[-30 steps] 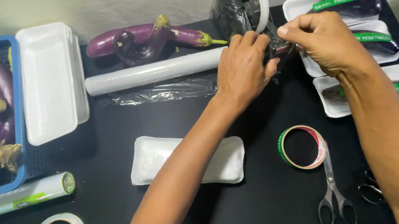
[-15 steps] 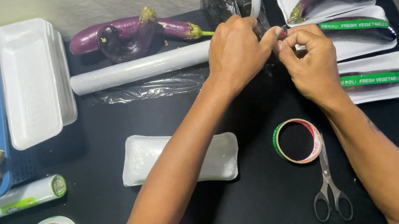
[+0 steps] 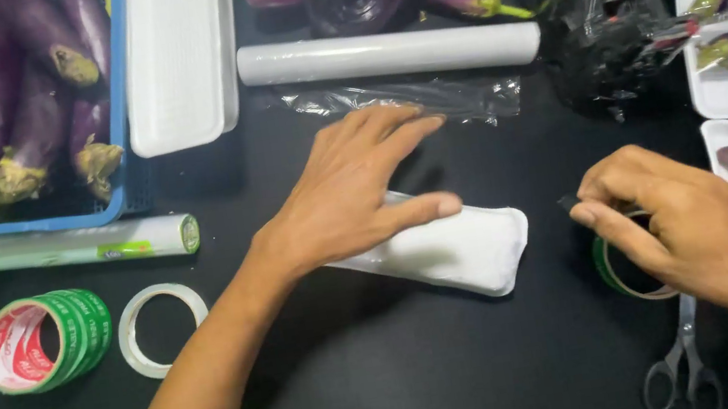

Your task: The person wraps an eggplant in plastic film, places it on a tray, and applies a decorative green tape around the tray by hand using scissors.

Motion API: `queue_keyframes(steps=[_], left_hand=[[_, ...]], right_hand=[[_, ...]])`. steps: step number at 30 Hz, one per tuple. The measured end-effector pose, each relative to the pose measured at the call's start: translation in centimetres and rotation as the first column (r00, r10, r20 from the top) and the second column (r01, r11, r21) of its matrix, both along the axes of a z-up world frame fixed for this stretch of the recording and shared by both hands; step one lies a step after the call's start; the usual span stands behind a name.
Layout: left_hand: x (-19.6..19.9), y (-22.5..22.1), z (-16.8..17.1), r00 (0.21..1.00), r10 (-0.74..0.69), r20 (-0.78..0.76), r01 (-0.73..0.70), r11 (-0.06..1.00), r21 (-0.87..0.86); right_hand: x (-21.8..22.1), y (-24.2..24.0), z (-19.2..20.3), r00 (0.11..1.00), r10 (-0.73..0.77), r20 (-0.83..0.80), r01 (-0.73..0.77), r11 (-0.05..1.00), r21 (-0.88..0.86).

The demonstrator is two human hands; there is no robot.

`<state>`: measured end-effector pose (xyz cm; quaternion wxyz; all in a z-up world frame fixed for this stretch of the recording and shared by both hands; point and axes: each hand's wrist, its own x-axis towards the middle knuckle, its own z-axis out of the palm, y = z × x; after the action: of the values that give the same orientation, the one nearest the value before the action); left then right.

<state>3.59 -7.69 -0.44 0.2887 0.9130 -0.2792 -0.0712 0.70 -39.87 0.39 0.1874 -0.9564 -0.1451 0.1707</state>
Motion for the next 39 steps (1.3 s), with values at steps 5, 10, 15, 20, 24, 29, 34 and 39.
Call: queue_keyframes(steps=[5, 10, 15, 20, 24, 29, 34, 39], left_hand=[[-3.7, 5.6, -5.3, 1.0, -0.02, -0.009, 0.021, 0.976, 0.216], [-3.7, 6.9, -6.8, 0.996, -0.057, 0.067, 0.052, 0.996, 0.071], [-3.8, 7.7, -7.7, 0.994, -0.084, 0.069, 0.089, 0.994, -0.068], [-4.1, 8.1, -8.2, 0.995, -0.071, 0.075, 0.078, 0.992, -0.096], [-3.9, 7.9, -8.3, 0.994, -0.076, 0.083, 0.084, 0.991, -0.105], [-4.1, 7.9, -7.6, 0.989, -0.07, 0.134, 0.082, 0.993, -0.085], [-4.2, 8.0, -6.5, 0.983, -0.016, 0.182, 0.019, 1.0, -0.015], [-3.7, 8.1, -4.7, 0.995, 0.009, -0.101, -0.029, 0.981, -0.194]], right_hand=[[-0.9, 6.4, -0.9, 0.864, 0.503, 0.034, -0.503, 0.864, 0.016], [-1.1, 13.9, -0.9, 0.725, 0.678, -0.125, -0.688, 0.723, -0.067], [-0.6, 17.1, -4.1, 0.614, 0.764, 0.2, -0.661, 0.636, -0.398], [0.9, 17.3, -2.0, 0.703, 0.707, -0.078, -0.686, 0.644, -0.338], [2.1, 17.3, -1.7, 0.776, 0.608, -0.171, -0.63, 0.732, -0.259], [4.2, 17.0, 1.2, 0.922, 0.32, -0.217, -0.375, 0.877, -0.301], [3.5, 14.3, 0.2, 0.936, 0.198, -0.291, -0.266, 0.94, -0.214], [0.0, 13.8, -0.6, 0.892, -0.061, -0.447, 0.004, 0.992, -0.128]])
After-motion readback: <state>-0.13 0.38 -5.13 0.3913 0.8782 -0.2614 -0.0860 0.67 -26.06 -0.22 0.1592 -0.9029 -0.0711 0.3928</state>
